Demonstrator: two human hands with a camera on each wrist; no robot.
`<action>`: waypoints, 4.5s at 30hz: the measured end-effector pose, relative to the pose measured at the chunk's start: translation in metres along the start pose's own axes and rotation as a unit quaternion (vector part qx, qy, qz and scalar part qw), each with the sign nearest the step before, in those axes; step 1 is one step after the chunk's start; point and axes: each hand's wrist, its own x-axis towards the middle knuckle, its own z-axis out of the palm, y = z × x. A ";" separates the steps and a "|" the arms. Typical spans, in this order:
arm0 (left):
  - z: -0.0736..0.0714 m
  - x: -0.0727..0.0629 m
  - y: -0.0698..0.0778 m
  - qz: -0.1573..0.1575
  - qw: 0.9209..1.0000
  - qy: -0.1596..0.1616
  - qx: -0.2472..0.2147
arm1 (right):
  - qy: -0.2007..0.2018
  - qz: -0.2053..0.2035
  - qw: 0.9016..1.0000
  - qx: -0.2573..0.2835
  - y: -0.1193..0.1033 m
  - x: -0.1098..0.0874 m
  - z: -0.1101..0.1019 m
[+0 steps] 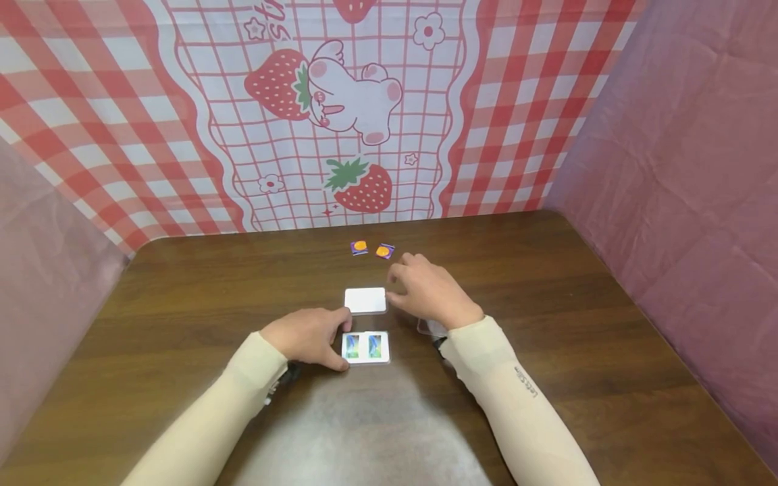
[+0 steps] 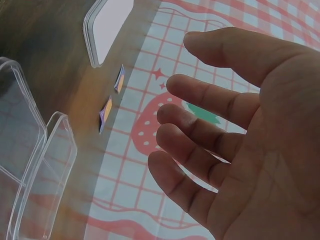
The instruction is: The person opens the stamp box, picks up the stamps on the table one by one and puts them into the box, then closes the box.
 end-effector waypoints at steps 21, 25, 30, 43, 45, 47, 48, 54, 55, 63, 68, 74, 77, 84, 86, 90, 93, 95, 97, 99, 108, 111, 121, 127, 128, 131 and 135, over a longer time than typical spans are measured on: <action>-0.020 0.021 -0.024 -0.054 0.981 0.183 -0.038 | -0.003 0.020 1.000 0.022 0.018 -0.002 -0.008; -0.018 0.028 -0.028 -0.066 0.986 0.146 -0.048 | -0.003 0.028 0.999 0.024 0.019 -0.002 -0.007; -0.016 0.034 -0.031 -0.062 0.989 0.118 -0.064 | -0.004 0.035 0.999 0.024 0.020 -0.003 -0.007; -0.009 0.035 -0.028 -0.065 0.991 0.102 -0.051 | -0.018 0.027 0.999 0.025 0.021 -0.002 0.000; -0.008 0.035 -0.027 -0.066 0.991 0.103 -0.047 | -0.019 0.031 0.999 0.023 0.021 -0.002 0.000; -0.008 0.035 -0.026 -0.068 0.992 0.103 -0.039 | -0.019 0.033 0.999 0.021 0.021 -0.003 0.000; -0.007 0.035 -0.025 -0.069 0.992 0.104 -0.036 | -0.019 0.034 0.999 0.020 0.021 -0.003 -0.001; -0.007 0.033 -0.020 -0.086 0.990 0.105 -0.023 | -0.022 0.034 0.999 0.017 0.021 -0.001 -0.001; -0.007 0.033 -0.020 -0.088 0.990 0.105 -0.023 | -0.023 0.034 0.999 0.017 0.021 -0.001 -0.001; -0.007 0.032 -0.018 -0.096 0.989 0.107 -0.025 | -0.022 0.035 0.999 0.028 0.022 0.000 0.004; -0.007 0.033 -0.021 -0.096 0.989 0.108 -0.027 | -0.004 0.025 0.998 0.057 0.031 0.008 0.007; -0.007 0.033 -0.025 -0.098 0.989 0.107 -0.029 | 0.017 0.040 0.998 0.045 0.042 0.039 0.005; -0.008 0.032 -0.026 -0.102 0.988 0.110 -0.031 | -0.002 0.038 0.999 0.021 0.043 0.060 0.009; -0.006 0.032 -0.024 -0.098 0.988 0.113 -0.032 | -0.049 0.072 0.996 0.003 0.053 0.092 0.019; -0.006 0.033 -0.023 -0.097 0.988 0.112 -0.032 | -0.055 0.083 0.995 0.003 0.058 0.096 0.020; -0.005 0.033 -0.022 -0.094 0.989 0.110 -0.029 | -0.064 0.098 0.993 0.009 0.064 0.102 0.024; -0.004 0.033 -0.022 -0.095 0.989 0.109 -0.025 | -0.066 0.101 0.993 0.006 0.065 0.107 0.028; -0.004 0.033 -0.022 -0.096 0.989 0.108 -0.023 | -0.063 0.099 0.993 0.003 0.064 0.109 0.031; -0.005 0.033 -0.022 -0.096 0.989 0.107 -0.024 | -0.059 0.098 0.993 0.002 0.062 0.112 0.034; -0.005 0.033 -0.023 -0.097 0.989 0.106 -0.025 | -0.055 0.100 0.993 0.001 0.060 0.114 0.036; -0.006 0.033 -0.021 -0.094 0.989 0.108 -0.028 | -0.035 0.114 0.993 -0.021 0.059 0.112 0.037; -0.006 0.033 -0.021 -0.094 0.989 0.109 -0.028 | -0.034 0.117 0.992 -0.022 0.058 0.109 0.035; -0.007 0.034 -0.024 -0.092 0.989 0.110 -0.021 | -0.052 0.108 0.992 -0.031 0.053 0.099 0.030; -0.007 0.033 -0.023 -0.092 0.990 0.109 -0.021 | -0.069 0.112 0.991 -0.017 0.051 0.097 0.030; -0.007 0.033 -0.023 -0.092 0.990 0.109 -0.021 | -0.066 0.112 0.991 -0.014 0.051 0.097 0.030; -0.007 0.032 -0.022 -0.092 0.990 0.108 -0.022 | -0.059 0.118 0.991 -0.007 0.052 0.096 0.030; -0.007 0.032 -0.021 -0.093 0.990 0.105 -0.024 | -0.051 0.114 0.992 -0.008 0.055 0.094 0.029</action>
